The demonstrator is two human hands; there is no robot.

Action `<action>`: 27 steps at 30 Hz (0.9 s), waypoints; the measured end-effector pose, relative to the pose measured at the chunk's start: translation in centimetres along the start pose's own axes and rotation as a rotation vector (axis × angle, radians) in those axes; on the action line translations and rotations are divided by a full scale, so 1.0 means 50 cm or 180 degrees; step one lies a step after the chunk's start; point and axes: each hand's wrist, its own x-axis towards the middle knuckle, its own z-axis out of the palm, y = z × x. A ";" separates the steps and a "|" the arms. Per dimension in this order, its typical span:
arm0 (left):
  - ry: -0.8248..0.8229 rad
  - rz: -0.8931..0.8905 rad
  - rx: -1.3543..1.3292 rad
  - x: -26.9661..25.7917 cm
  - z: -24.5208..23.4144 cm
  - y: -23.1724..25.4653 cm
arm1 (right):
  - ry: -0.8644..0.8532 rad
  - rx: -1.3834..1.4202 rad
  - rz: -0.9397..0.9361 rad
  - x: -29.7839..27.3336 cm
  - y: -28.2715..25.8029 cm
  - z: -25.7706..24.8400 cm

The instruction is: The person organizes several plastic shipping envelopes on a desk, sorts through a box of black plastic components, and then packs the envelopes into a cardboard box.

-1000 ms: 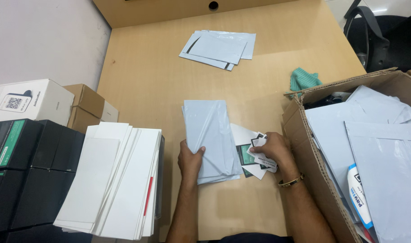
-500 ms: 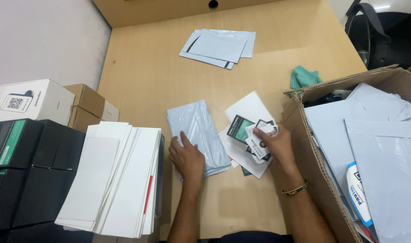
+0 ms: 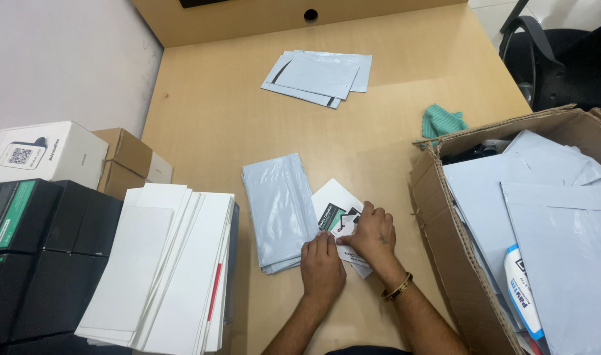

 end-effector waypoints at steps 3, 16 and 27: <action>-0.0028 -0.0094 -0.0058 -0.005 -0.004 0.003 | -0.0623 0.0402 0.0467 0.033 0.005 -0.018; 0.0051 -0.0143 -0.0105 -0.005 -0.007 0.003 | -0.0660 0.1070 0.0519 0.020 0.019 -0.004; -0.0005 -0.0098 -0.0090 -0.002 -0.002 0.004 | -0.0233 0.0687 0.0298 -0.009 -0.003 0.020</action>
